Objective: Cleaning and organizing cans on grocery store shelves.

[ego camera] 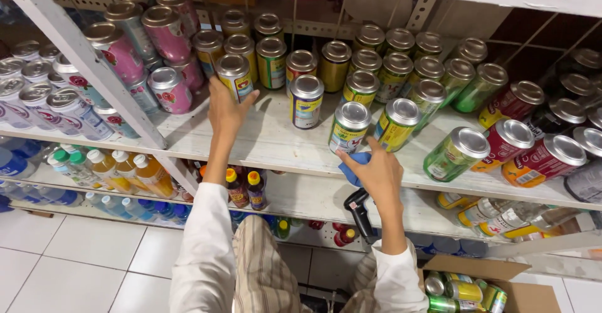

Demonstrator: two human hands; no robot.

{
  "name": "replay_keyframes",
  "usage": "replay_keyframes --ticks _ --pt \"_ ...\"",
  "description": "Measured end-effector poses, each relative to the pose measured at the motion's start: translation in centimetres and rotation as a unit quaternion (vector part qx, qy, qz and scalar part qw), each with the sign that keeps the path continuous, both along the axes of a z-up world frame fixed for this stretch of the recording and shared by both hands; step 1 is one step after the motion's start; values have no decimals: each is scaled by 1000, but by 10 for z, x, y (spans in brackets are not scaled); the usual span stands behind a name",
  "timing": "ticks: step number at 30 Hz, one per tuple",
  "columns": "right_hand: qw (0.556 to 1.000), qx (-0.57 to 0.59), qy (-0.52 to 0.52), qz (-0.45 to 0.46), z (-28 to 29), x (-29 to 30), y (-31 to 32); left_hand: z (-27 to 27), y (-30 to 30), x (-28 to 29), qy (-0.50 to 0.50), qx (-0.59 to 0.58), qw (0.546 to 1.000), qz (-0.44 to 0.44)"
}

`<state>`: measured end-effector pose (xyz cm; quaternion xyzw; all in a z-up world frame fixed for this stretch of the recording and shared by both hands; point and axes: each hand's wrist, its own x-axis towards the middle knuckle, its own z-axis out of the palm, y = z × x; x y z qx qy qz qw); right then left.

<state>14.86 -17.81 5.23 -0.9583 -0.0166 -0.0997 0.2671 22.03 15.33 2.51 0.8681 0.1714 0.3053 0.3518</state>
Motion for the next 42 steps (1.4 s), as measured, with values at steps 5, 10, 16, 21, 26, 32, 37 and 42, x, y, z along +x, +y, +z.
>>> replay_keyframes --ticks 5,10,16,21,26,32,37,42 --pt "1000 11 11 -4 -2 1 2 -16 15 9 11 4 1000 -21" --pt "1000 1 3 -9 -10 3 0 -31 38 14 -33 22 995 -86" --pt "1000 -3 -2 -7 -9 3 0 -38 73 22 -22 -67 967 -243" --pt "1000 -12 4 -13 -9 3 0 -48 86 20 -37 -112 911 -395" --pt "1000 -16 -22 -14 -13 4 0 -23 65 7 -17 -51 946 -319" --pt "1000 -13 -19 -19 -13 3 1 -8 48 -1 -19 27 976 -214" --pt "1000 -2 -27 -16 -14 1 1 -11 47 0 -9 40 980 -196" --pt "999 -20 -42 -17 -15 2 1 -15 52 -2 -36 41 979 -196"
